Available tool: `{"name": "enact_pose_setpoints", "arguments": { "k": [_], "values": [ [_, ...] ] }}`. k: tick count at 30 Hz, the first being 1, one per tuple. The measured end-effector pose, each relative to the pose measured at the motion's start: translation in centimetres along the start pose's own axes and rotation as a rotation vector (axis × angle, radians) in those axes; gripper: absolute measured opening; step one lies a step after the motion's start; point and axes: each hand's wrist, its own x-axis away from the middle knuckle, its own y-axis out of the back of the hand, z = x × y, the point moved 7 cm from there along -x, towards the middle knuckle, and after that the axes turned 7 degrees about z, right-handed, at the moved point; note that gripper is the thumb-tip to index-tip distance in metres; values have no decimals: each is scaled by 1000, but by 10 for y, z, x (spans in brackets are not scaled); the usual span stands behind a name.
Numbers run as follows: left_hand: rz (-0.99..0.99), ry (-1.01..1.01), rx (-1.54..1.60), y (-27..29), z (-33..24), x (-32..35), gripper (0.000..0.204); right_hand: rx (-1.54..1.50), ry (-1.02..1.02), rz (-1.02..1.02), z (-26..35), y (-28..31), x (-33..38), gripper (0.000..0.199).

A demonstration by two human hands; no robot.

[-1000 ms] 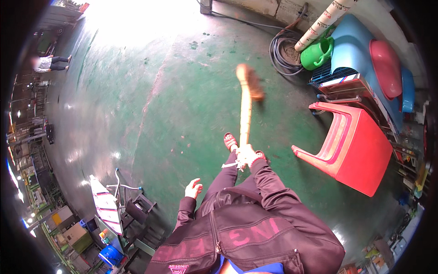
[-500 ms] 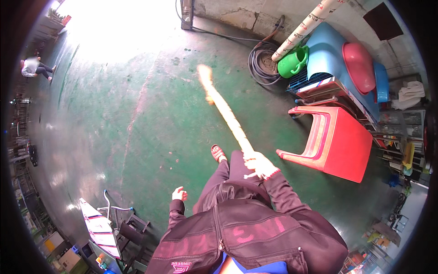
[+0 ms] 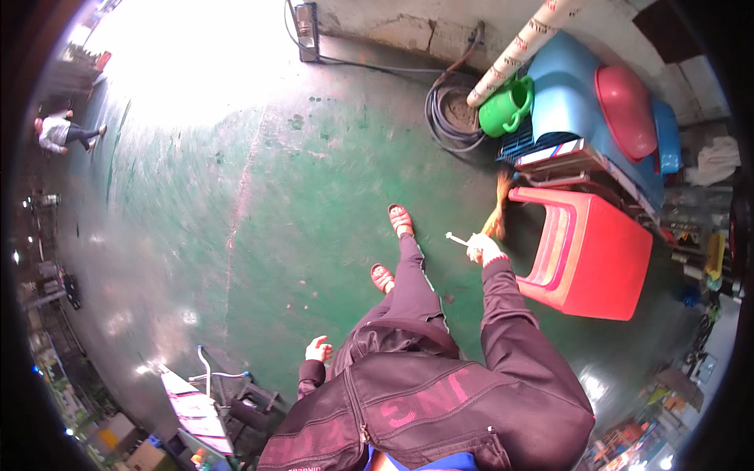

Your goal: The person sweeps a green-painted concrete floor in a workshop using a long-handled broom. They move around the space, sweeping near a red stool, a table, and various stored items, and continue toward the doorway area.

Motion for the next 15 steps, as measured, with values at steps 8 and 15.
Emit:
{"name": "enact_pose_setpoints", "arguments": {
  "k": [8,15],
  "values": [
    [4,86,77,12,-60,-28,33,-2128,-364,-351,32,-3,149,13],
    [102,-235,-76,-63,-213,-46,33,-2230,-599,-366,30,37,139,20]
  ]
}}
